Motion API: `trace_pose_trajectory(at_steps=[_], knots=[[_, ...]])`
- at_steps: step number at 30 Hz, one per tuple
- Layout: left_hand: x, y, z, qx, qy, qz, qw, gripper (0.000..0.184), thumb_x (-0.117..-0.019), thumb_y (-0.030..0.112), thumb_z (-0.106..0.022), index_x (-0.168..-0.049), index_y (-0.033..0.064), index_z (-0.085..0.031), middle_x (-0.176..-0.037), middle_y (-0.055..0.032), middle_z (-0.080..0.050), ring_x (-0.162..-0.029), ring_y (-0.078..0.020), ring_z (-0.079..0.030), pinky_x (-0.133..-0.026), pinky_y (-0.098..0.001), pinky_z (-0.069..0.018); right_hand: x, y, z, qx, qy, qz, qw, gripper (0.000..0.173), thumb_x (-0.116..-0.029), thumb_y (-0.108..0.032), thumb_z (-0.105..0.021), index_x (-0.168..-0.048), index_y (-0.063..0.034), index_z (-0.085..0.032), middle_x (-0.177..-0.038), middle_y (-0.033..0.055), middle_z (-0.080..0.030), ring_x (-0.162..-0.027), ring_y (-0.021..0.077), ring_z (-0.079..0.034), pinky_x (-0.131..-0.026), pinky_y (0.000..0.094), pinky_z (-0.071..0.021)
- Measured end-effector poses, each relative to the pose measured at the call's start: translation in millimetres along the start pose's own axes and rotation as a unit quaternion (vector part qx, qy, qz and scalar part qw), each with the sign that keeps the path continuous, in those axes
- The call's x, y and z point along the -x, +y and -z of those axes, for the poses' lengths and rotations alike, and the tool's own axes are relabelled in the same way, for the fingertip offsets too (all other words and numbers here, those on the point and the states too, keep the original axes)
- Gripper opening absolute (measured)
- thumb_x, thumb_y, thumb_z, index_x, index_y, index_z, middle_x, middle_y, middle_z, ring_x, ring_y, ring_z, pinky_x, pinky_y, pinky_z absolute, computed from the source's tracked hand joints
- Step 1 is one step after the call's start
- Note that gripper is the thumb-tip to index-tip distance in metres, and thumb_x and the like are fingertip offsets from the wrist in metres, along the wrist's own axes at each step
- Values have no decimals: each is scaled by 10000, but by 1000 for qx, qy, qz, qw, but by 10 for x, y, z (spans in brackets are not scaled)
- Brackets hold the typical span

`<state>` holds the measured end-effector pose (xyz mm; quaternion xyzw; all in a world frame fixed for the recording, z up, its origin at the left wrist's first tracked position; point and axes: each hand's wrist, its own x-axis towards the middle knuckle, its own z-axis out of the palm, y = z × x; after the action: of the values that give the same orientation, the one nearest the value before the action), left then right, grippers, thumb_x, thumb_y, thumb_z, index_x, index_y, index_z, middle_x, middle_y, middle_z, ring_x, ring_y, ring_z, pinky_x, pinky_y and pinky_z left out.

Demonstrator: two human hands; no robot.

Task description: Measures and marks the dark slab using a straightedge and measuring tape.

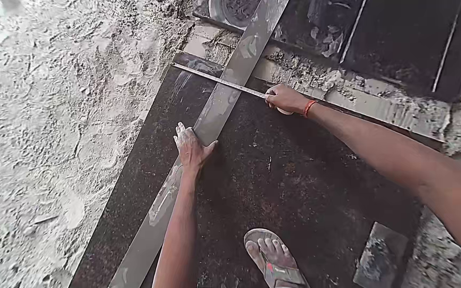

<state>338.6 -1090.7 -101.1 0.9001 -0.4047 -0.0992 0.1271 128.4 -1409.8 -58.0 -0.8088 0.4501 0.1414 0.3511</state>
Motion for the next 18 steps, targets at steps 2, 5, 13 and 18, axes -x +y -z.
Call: trace_pose_trajectory(at_steps=[2, 5, 13, 18], knots=[[-10, 11, 16, 7, 5, 4, 1000, 1218, -606, 867, -665, -1367, -74, -525, -1586, -303, -353, -1508, -412, -320, -1230, -559, -250, -45, 16, 44, -11, -21, -3, 1000, 366, -1083, -289, -472, -886, -106, -719, -769, 77, -688, -746, 252, -659, -733, 538, -511], [-13, -10, 60, 40, 6, 29, 999, 1329, -586, 829, -742, -1500, -73, -402, -1581, -241, -410, -1494, -333, -380, -1238, -505, -281, -42, 35, 45, -15, -29, -3, 999, 363, -1089, -298, -467, -900, -116, -718, -778, 68, -685, -738, 244, -654, -725, 529, -517], [-102, -21, 123, 29, -4, 79, 996, 1164, -573, 766, -803, -1462, 64, -537, -1586, -111, -456, -1456, -261, -449, -1148, -454, -421, 3, 12, 34, -9, -17, 8, 1000, 370, -1092, -280, -451, -897, -96, -706, -785, 98, -668, -768, 286, -649, -739, 570, -502], [-97, -30, 59, 35, -20, 75, 996, 1097, -609, 725, -818, -1423, 40, -549, -1630, -137, -375, -1514, -267, -351, -1240, -452, -283, -30, 38, 8, -6, -15, 12, 1000, 366, -1088, -286, -459, -904, -98, -712, -786, 102, -680, -760, 292, -657, -735, 584, -504]])
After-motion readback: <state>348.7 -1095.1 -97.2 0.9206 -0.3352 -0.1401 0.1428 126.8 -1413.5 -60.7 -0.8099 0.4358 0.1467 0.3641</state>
